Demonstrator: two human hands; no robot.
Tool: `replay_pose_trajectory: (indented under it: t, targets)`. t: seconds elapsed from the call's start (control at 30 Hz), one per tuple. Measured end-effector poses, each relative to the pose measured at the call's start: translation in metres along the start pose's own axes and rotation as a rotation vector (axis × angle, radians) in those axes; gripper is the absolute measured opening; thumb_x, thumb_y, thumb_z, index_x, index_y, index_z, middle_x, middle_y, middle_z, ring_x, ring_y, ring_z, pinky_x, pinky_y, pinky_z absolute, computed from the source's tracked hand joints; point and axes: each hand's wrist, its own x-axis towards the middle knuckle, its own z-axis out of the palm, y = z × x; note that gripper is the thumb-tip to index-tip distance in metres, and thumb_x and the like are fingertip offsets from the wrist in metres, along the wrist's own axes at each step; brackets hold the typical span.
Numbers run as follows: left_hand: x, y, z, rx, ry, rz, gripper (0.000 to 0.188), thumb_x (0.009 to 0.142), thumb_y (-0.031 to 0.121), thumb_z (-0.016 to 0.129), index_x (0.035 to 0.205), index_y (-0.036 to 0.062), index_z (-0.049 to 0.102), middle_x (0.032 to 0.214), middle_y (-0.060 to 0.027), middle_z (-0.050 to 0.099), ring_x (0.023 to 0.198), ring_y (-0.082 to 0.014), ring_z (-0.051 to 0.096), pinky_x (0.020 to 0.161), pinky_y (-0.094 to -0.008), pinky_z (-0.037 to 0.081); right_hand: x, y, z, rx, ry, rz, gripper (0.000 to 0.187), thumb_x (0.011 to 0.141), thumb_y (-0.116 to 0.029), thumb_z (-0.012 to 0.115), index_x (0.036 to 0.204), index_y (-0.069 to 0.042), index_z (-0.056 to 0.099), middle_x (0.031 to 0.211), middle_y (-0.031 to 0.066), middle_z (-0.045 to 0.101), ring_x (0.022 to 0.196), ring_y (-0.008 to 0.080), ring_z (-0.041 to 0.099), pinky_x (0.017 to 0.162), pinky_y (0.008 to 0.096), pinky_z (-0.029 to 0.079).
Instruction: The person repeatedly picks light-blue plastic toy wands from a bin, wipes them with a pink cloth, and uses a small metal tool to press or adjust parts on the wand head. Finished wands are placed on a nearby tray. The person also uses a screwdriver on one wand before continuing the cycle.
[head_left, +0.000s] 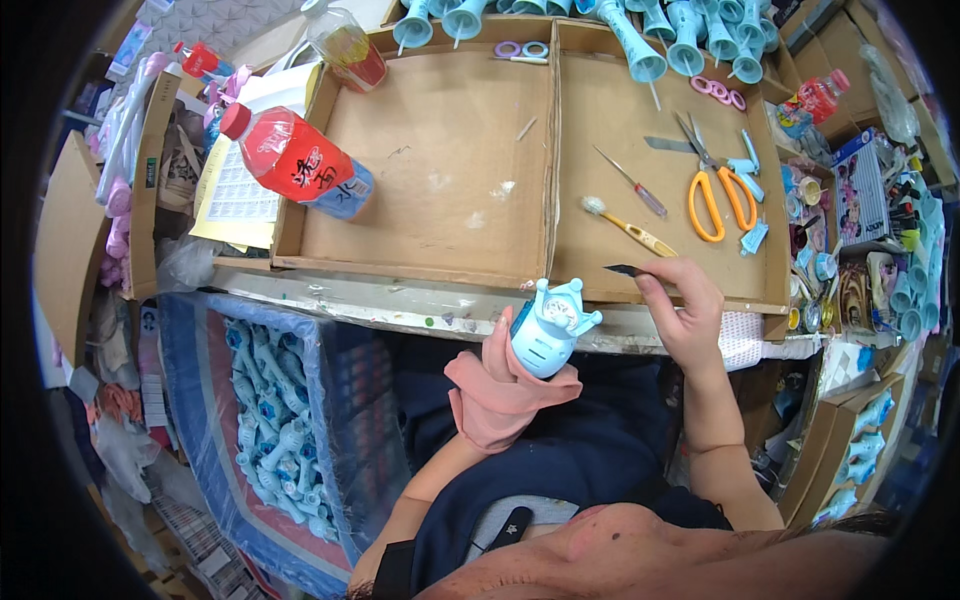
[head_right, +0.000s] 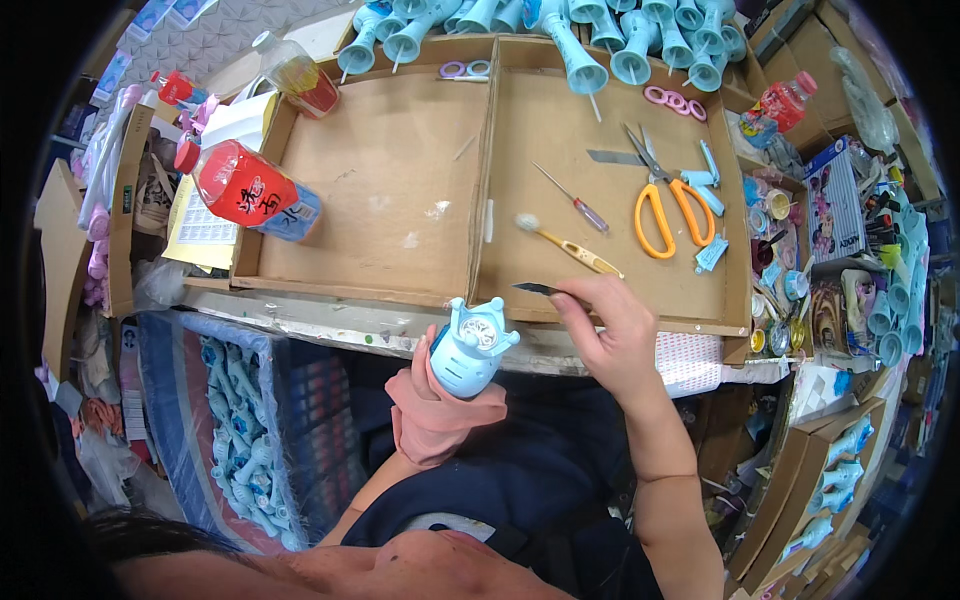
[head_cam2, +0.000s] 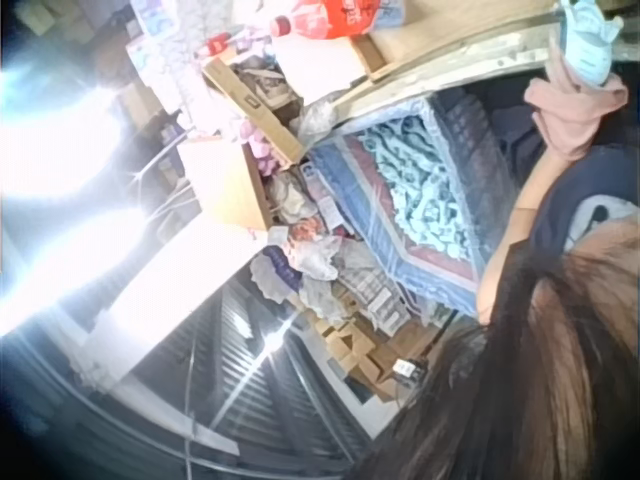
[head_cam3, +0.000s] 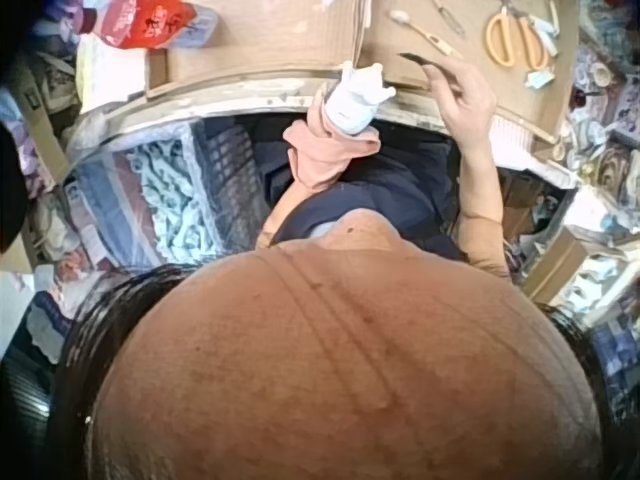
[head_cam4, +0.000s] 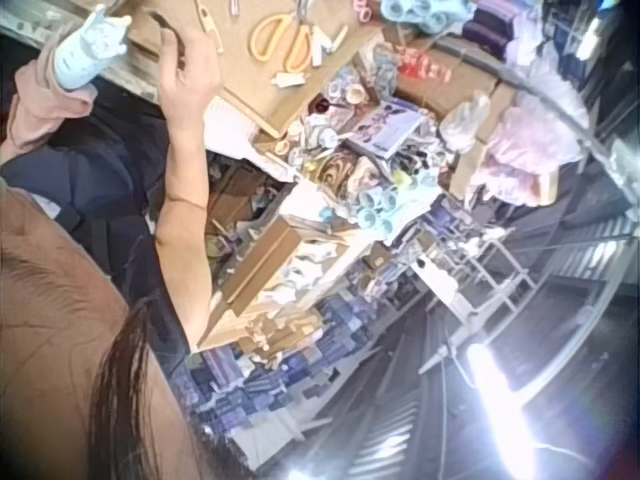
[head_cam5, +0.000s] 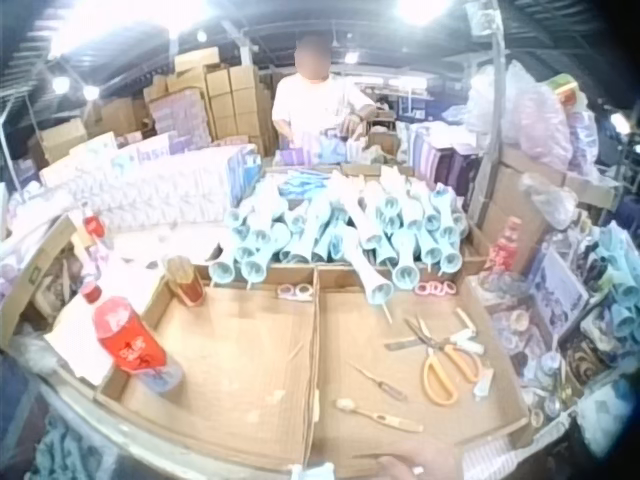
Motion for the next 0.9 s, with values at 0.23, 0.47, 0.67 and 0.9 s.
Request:
replay_pose_trajectory:
  t: [0.23,0.47,0.67,0.9]
  targets:
    - [-0.006,0.003,0.008,0.041,0.01,0.006,0.081,0.056,0.023,0.071,0.124,-0.0128,0.047,0.117,-0.023,0.058,0.053,-0.0243,0.05,0.048,-0.0314,0.039,0.028,-0.001,0.013,-0.302,-0.148,-0.254,0.008,0.08,-0.014,0.075,0.085,-0.011,0.069,0.073,0.0023,0.063,0.073,0.0206,0.057,0.089,0.0393,0.036]
    - [-0.011,0.001,0.006,0.007,-0.091,-0.042,0.087,0.054,0.02,0.072,0.128,-0.0135,0.042,0.115,-0.0228,0.058,0.059,-0.0284,0.055,0.055,-0.0333,0.046,0.023,0.001,0.022,-0.343,-0.151,-0.221,0.009,0.081,-0.017,0.075,0.083,-0.011,0.068,0.074,0.0008,0.064,0.072,0.0209,0.057,0.088,0.0394,0.036]
    - [-0.015,-0.003,0.004,0.078,-0.156,0.034,0.028,0.062,0.035,0.076,0.084,0.0477,0.064,0.124,-0.0269,0.051,0.073,-0.0283,0.055,0.05,-0.0305,0.034,0.023,0.004,0.025,-0.365,-0.117,-0.205,0.008,0.082,-0.016,0.074,0.082,-0.011,0.068,0.074,0.0,0.064,0.072,0.0206,0.057,0.087,0.0393,0.036]
    - [-0.017,-0.005,0.003,-0.009,-0.191,0.019,0.026,0.064,0.035,0.077,0.081,0.05,0.064,0.127,-0.0279,0.05,0.075,-0.0296,0.056,0.05,-0.0312,0.036,0.02,-0.003,0.02,-0.314,-0.06,-0.211,0.008,0.08,-0.014,0.075,0.083,-0.011,0.068,0.073,-0.0007,0.064,0.072,0.0191,0.057,0.084,0.0379,0.035]
